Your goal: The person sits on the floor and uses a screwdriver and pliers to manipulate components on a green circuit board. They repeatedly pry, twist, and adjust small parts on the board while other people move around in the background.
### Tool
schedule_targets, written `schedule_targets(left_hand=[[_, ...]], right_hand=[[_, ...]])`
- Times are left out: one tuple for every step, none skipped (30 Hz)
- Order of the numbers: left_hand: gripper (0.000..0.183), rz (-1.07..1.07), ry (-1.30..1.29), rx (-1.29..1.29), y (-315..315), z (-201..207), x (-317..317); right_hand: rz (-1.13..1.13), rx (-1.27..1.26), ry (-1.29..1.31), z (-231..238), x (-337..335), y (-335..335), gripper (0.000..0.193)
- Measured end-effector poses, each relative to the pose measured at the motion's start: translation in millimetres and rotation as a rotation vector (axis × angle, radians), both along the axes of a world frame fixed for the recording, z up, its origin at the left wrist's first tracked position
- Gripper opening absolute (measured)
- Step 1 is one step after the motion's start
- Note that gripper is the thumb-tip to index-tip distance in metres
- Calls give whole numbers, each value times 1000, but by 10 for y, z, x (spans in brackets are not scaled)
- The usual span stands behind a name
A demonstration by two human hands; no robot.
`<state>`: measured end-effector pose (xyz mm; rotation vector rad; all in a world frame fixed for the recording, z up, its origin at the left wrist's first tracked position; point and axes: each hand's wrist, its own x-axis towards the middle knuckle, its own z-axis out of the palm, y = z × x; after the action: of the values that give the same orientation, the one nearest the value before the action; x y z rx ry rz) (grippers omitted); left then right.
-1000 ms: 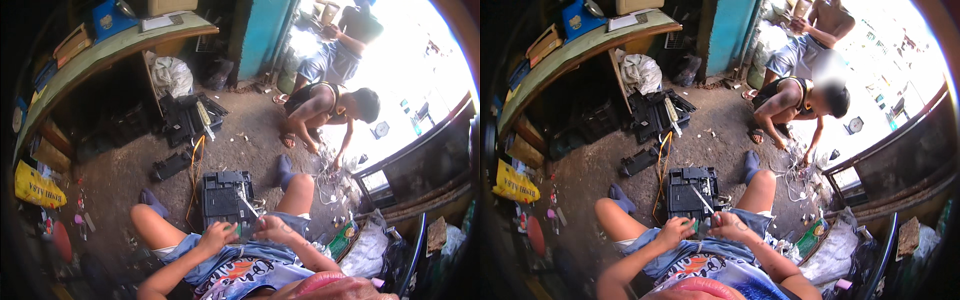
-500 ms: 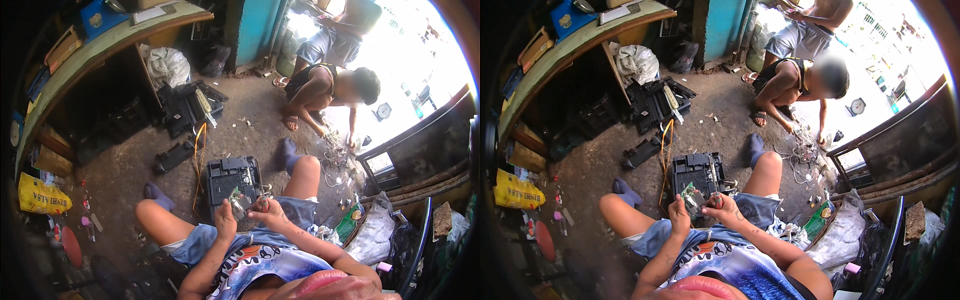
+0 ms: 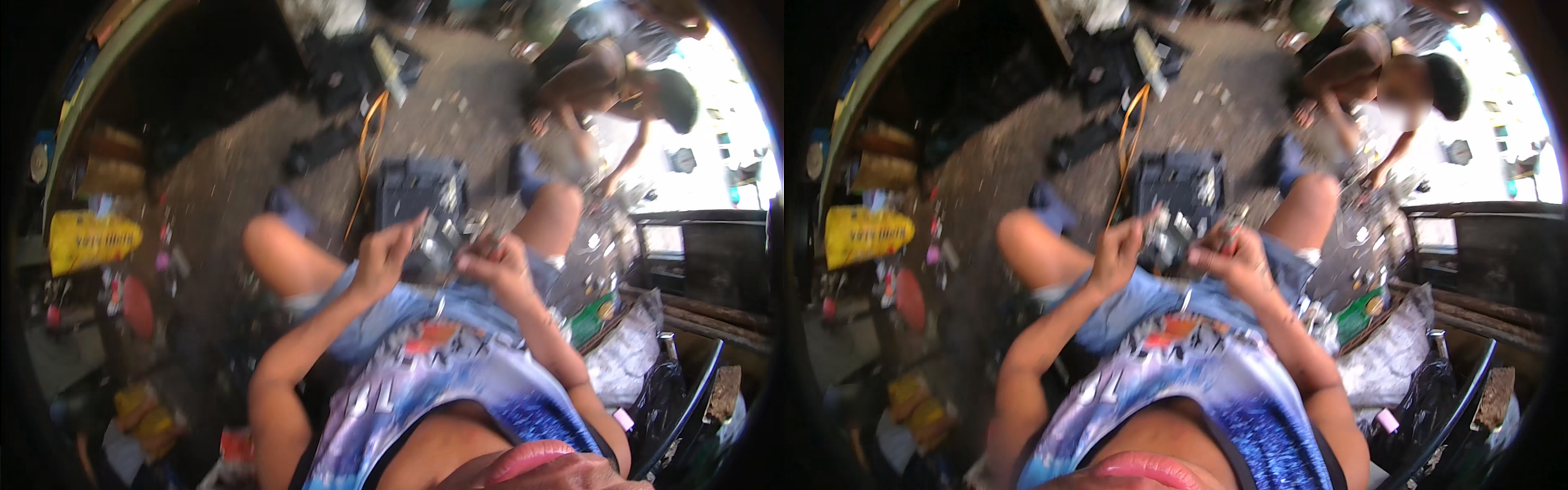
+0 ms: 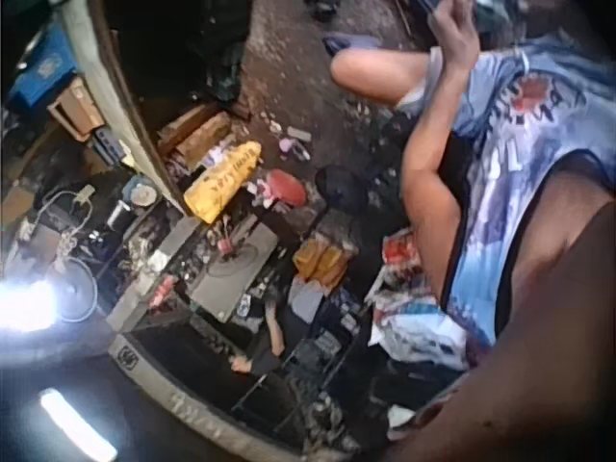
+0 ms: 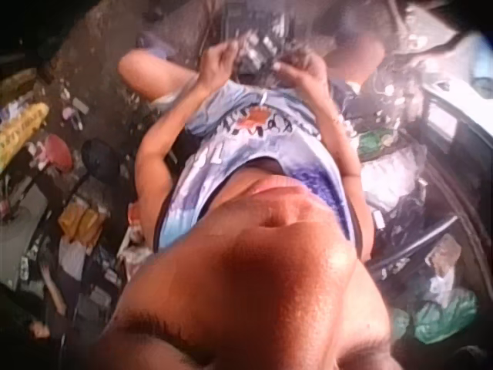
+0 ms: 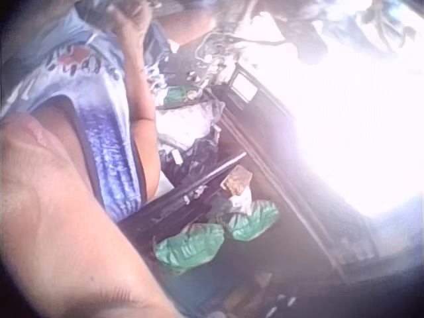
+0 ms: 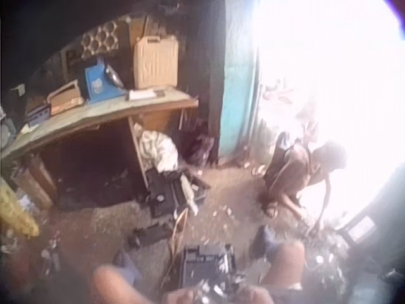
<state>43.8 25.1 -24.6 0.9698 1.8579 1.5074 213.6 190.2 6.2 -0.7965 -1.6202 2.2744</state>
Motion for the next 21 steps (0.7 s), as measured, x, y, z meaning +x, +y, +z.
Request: schedule_targets(left_hand=[[51,113,-107,-15,18,-67,46],[57,221,-230,6,11,-146,164],[63,304,-353,49,34,-201,282],[69,362,-463,98,80,-239,366],[70,375,-637,187,150,-158,374],[71,404,-809,281,227,-63,391],[71,407,-896,343,228,-61,393],[73,329,-745,270,164,-115,353],[66,188,-441,121,42,-79,237],[59,253,54,121,26,-110,133],[53,303,551,111,21,-167,-5],[52,112,863,48,-100,-299,-183],[51,-13,968,11,-164,-314,-179],[50,-75,984,-15,-226,-331,-175],[49,-140,1000,-35,-254,-309,-187],[49,-180,964,-51,-286,-283,-203],[49,-221,927,-67,-319,-249,-216],[50,-264,891,-88,-348,-203,-217],[50,-279,811,-106,-366,-184,-206],[50,-294,730,-123,-382,-170,-194],[50,-308,646,-138,-392,-171,-166]], right_hand=[[-38,-40,100,31,-109,-138,39],[-25,11,157,17,-176,-269,39],[-24,62,181,-56,-215,-382,37],[-44,216,254,-198,-247,-425,37],[-91,165,243,-232,-275,-435,37],[-85,158,198,-198,-282,-391,36],[-79,153,154,-170,-287,-360,36],[-58,162,107,-167,-281,-351,35],[-36,126,69,-124,-264,-314,34],[-29,76,-25,-58,-236,-254,35],[-22,27,-120,-16,-194,-190,35],[40,48,-120,-40,-151,-77,32],[125,140,-219,6,-131,9,28],[189,167,-329,71,-133,16,26],[249,195,-439,153,-164,7,25],[261,182,-432,171,-152,2,25],[272,168,-425,184,-132,-6,25],[284,150,-416,182,-112,-24,24],[294,174,-373,174,-91,-23,24],[304,198,-330,163,-67,-5,23],[312,224,-292,162,-37,14,23]])
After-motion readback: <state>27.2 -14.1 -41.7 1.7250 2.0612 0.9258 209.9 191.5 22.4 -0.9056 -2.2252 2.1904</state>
